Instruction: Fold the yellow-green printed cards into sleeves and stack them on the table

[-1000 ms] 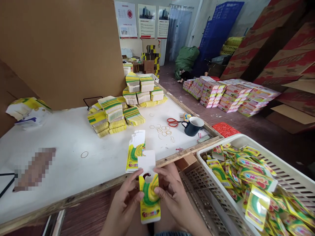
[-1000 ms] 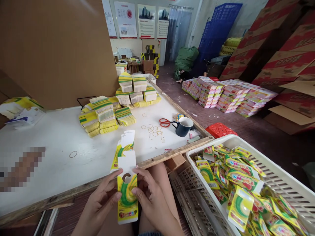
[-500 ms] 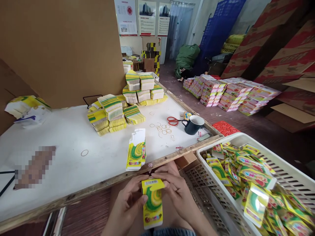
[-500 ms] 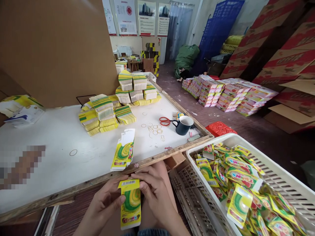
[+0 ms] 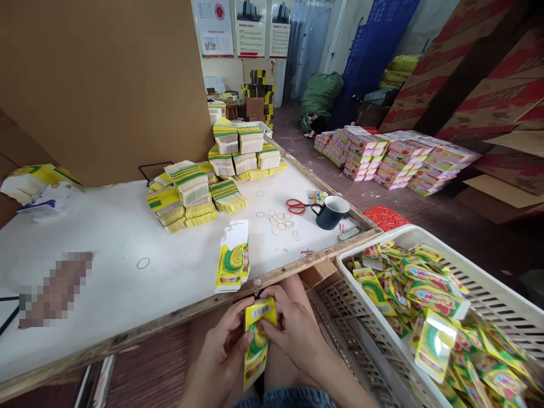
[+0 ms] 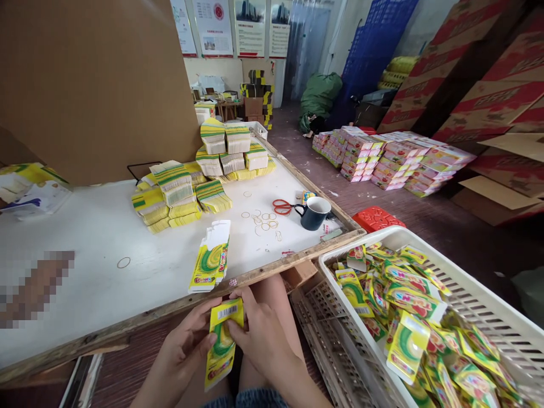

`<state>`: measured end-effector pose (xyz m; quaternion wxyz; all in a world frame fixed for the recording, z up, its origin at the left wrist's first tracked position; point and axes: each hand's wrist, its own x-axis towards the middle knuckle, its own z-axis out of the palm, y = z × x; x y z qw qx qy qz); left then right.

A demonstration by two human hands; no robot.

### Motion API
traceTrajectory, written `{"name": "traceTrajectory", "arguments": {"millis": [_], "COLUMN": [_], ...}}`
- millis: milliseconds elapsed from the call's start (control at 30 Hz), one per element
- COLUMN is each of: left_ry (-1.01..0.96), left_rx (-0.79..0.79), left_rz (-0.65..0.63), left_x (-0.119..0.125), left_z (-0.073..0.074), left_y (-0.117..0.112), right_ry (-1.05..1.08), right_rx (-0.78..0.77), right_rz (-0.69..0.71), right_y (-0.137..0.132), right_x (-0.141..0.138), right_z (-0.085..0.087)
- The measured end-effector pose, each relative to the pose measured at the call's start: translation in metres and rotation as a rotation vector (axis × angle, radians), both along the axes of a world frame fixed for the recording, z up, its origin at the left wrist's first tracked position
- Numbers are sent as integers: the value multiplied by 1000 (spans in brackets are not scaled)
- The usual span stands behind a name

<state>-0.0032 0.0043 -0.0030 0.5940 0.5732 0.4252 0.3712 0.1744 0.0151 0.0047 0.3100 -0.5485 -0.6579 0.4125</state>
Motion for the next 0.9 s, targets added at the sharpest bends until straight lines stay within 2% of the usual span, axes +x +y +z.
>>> {"name": "traceTrajectory", "arguments": {"millis": [133,267,333,400,500,600,733,900], "left_ry": [-18,-22,-10,-27,-71,-103,-126,-58], "left_rx": [-29,-41,-40,-65,-128,-147,-118,-28], "left_rz": [-7,-1,26,50,54,32,57,29], "left_x": [2,8,8,7,5,9,21,44], "left_z": [0,-2,-1,3,11,14,11,14], "left_y": [-1,0,2,4,7,8,8,5], "right_ry": [11,-148,-151,-33,293,549,606,488], "right_rx": [-24,19,29,29,-4,-53,-40,38], "right_rz": [26,-45,-70,-40,-4,-77,-200,-273], "right_y": [0,2,3,4,4,2,-2,-12], "right_x": [0,-2,0,4,11,14,16,28], "right_z": [-1,-3,-2,-1,1,-1,-4,4]}}
